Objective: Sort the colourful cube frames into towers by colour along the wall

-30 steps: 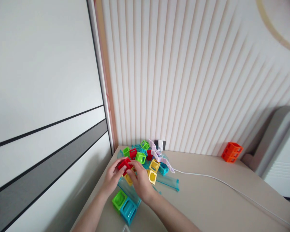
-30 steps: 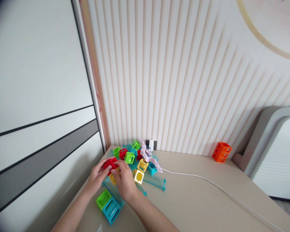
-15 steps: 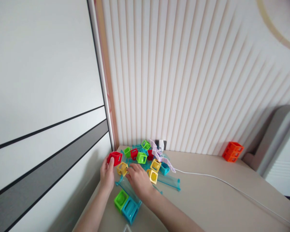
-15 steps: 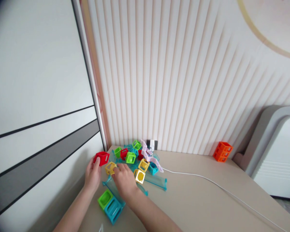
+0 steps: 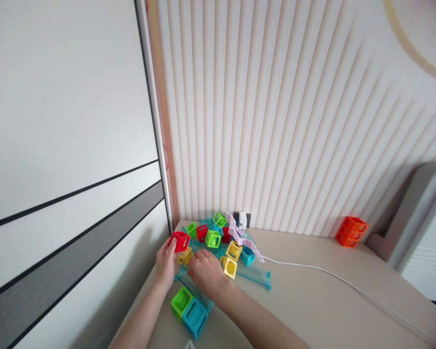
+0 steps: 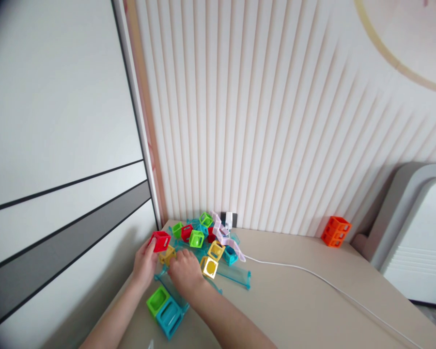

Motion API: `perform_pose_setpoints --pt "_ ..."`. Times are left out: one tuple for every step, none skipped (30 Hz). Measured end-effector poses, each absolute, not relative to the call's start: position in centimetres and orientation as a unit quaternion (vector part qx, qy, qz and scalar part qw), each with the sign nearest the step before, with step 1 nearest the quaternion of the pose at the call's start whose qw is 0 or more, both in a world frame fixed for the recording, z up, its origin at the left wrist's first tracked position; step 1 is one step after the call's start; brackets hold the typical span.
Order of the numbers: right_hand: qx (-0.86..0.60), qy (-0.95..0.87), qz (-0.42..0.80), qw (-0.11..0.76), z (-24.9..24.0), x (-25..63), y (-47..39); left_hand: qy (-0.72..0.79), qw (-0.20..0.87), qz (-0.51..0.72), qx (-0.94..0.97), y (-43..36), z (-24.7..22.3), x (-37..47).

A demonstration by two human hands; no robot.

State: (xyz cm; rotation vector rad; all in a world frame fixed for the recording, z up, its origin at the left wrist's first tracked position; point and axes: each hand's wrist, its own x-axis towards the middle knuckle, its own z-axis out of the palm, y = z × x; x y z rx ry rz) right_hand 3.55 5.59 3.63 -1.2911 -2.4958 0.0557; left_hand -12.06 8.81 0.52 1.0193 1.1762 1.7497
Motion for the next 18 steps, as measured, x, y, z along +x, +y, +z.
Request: perform_pose_setpoints --pt "-0.449 -0.876 0.020 0.173 3.9 3.8 5.5 0.455 0.407 0.687 0.394 9.1 0.9 -11.9" --pt "-0.445 -0.876 0.021 0.183 4.2 4.2 5.5 0.449 0.426 0.684 0.387 9.3 1.2 -11.8" --pt "-0.442 -0.876 0.021 0.193 4.6 4.6 5.5 0.444 0.445 0.679 0.380 9.6 1.7 -11.7" --pt "-0.441 -0.874 0.020 0.202 5.0 5.2 5.5 0.440 0.463 0.670 0.377 9.9 2.1 -11.6" --pt "-0.444 -0.871 0.019 0.212 5.5 5.7 5.7 0.438 0.481 0.661 0.374 10.2 2.6 -11.5" --pt "-0.450 -0.865 0.017 0.220 5.9 6.3 5.9 0.436 0.498 0.651 0.372 10.6 3.0 -11.4" --pt "-0.459 -0.859 0.016 0.228 6.4 7.0 6.3 0.435 0.515 0.640 0.370 10.9 3.3 -11.2" --pt "-0.470 -0.851 0.015 0.234 6.8 7.6 6.8 0.435 0.530 0.629 0.367 11.2 3.6 -11.0" --pt "-0.480 -0.844 0.014 0.240 7.2 8.2 7.3 0.436 0.544 0.617 0.364 11.5 3.8 -10.8" --pt "-0.490 -0.837 0.015 0.243 7.5 8.7 7.9 0.439 0.557 0.606 0.360 11.8 4.0 -10.5" --pt "-0.496 -0.833 0.017 0.244 7.7 9.2 8.5 0.442 0.569 0.596 0.355 12.0 4.0 -10.1" --pt "-0.501 -0.831 0.019 0.242 7.9 9.6 9.2 0.446 0.578 0.586 0.350 12.3 4.1 -9.8" --pt "-0.503 -0.830 0.022 0.238 7.9 9.9 9.7 0.450 0.586 0.578 0.346 12.5 4.0 -9.4" --pt "-0.505 -0.831 0.026 0.232 7.9 10.1 10.2 0.453 0.592 0.573 0.341 12.6 4.0 -9.0" --pt "-0.507 -0.832 0.029 0.225 7.9 10.2 10.6 0.454 0.596 0.570 0.337 12.7 3.9 -8.7" --pt "-0.508 -0.833 0.032 0.218 7.8 10.2 10.8 0.454 0.600 0.568 0.333 12.8 3.8 -8.5" --pt "-0.510 -0.833 0.035 0.210 7.6 10.2 11.0 0.453 0.603 0.568 0.329 12.9 3.7 -8.2" --pt "-0.511 -0.834 0.037 0.203 7.5 10.1 11.1 0.451 0.607 0.568 0.325 12.9 3.6 -8.1"
